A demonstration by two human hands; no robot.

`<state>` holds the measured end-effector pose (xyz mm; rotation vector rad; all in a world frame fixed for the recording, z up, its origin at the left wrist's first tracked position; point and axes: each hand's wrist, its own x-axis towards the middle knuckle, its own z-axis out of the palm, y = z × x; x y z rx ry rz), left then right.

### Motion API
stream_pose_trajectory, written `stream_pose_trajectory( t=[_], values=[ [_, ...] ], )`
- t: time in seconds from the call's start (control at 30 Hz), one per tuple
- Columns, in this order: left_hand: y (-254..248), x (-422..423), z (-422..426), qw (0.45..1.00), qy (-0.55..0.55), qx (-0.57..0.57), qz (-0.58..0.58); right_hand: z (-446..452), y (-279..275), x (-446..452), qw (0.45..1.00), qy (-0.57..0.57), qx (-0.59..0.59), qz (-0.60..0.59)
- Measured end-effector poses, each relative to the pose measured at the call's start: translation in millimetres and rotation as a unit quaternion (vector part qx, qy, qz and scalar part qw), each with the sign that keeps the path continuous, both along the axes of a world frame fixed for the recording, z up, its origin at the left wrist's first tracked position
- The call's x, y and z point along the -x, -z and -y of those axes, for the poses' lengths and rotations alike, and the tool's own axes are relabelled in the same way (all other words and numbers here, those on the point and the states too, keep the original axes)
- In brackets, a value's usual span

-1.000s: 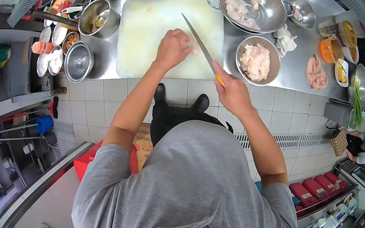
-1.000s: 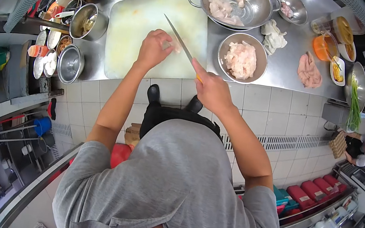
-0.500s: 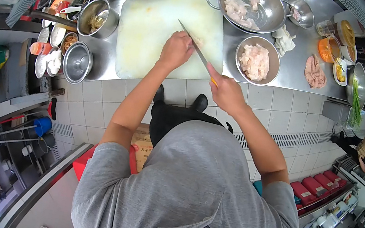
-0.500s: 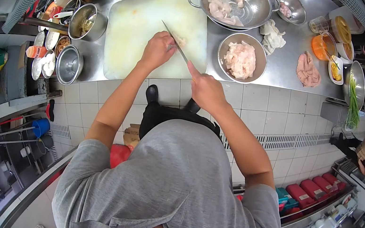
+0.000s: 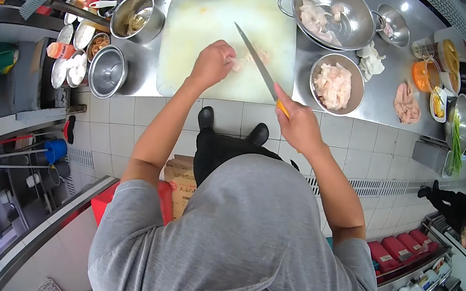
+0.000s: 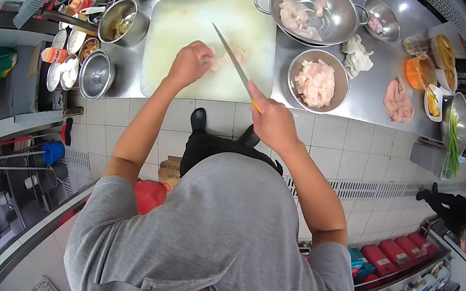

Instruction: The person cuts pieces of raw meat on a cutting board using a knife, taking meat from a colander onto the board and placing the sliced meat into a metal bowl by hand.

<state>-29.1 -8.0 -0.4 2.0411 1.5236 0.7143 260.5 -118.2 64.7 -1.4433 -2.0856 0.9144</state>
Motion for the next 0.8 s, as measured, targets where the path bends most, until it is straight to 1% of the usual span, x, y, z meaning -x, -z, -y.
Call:
stream_pose_trajectory(
  t=[0.2,0.27,0.37,0.47,0.53,0.57,0.67,0.8],
  values=[
    [1.9,0.0,-0.2,0.999,-0.030,-0.004,-0.017,16.5,-4.7,-3.1,0.997,-0.005,0.075,0.034],
    [4.6,-0.7,1.7,0.999,-0.025,-0.002,-0.027,17.9,-4.7,-4.3,0.998,-0.003,0.061,0.026],
    [3.9,-14.9,-1.4,1.000,0.012,0.001,-0.028,17.9,-5.8,-5.1,0.998,-0.003,0.060,0.021],
    [-10.9,-27.1,-0.1,0.999,0.009,0.017,-0.049,18.0,-8.6,-3.4,0.998,0.001,0.060,0.032],
    [-13.5,-27.0,0.8,0.999,-0.008,0.003,-0.032,18.6,-7.6,-2.9,0.998,0.005,0.052,0.032],
    [-13.1,-27.1,1.5,1.000,-0.015,-0.003,-0.024,20.0,-5.6,-2.8,0.999,0.005,0.046,0.026],
    [7.5,-24.6,-0.1,0.998,0.024,-0.036,-0.037,23.5,-2.5,-2.7,0.998,-0.003,0.048,0.030],
    [0.7,-29.1,2.5,0.998,0.015,-0.012,-0.052,23.8,0.1,-5.5,0.998,-0.018,0.026,0.045]
  ],
)
